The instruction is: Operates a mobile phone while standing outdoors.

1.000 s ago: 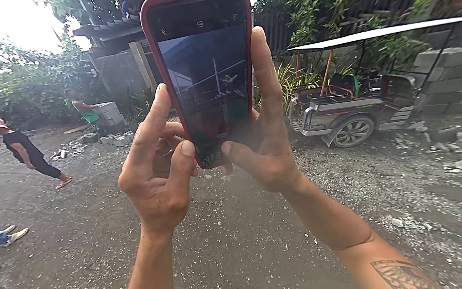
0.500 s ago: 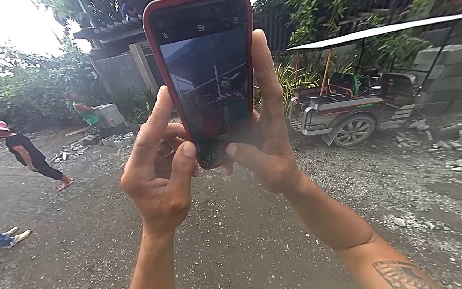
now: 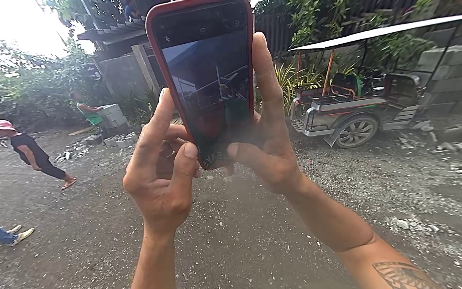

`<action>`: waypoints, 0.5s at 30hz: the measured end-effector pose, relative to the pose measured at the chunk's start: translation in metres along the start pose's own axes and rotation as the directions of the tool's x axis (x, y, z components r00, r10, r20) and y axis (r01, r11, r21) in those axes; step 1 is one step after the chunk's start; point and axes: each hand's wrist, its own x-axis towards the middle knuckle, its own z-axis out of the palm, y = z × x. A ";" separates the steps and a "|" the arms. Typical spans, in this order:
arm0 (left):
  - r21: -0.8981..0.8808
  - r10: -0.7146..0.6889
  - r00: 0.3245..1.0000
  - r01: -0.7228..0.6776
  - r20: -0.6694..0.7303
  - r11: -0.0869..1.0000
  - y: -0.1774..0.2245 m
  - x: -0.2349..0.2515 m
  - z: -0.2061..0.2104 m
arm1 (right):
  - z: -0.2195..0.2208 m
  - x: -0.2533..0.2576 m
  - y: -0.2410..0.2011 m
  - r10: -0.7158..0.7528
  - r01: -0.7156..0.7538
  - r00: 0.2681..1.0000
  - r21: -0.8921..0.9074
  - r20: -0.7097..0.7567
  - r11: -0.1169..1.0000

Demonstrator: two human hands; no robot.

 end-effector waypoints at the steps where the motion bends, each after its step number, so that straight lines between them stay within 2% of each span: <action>1: 0.000 -0.001 1.000 0.001 0.000 1.000 0.000 0.000 0.000 | 0.000 0.000 0.000 -0.001 0.001 1.000 0.004 0.004 1.000; 12: -0.008 0.002 1.000 -0.002 -0.005 1.000 0.000 -0.001 0.001 | -0.002 0.000 0.000 0.002 -0.002 1.000 0.024 0.014 1.000; 15: -0.003 -0.005 1.000 0.005 -0.011 1.000 -0.002 -0.002 0.002 | 0.000 0.001 -0.008 0.065 -0.065 0.998 -0.002 -0.017 0.998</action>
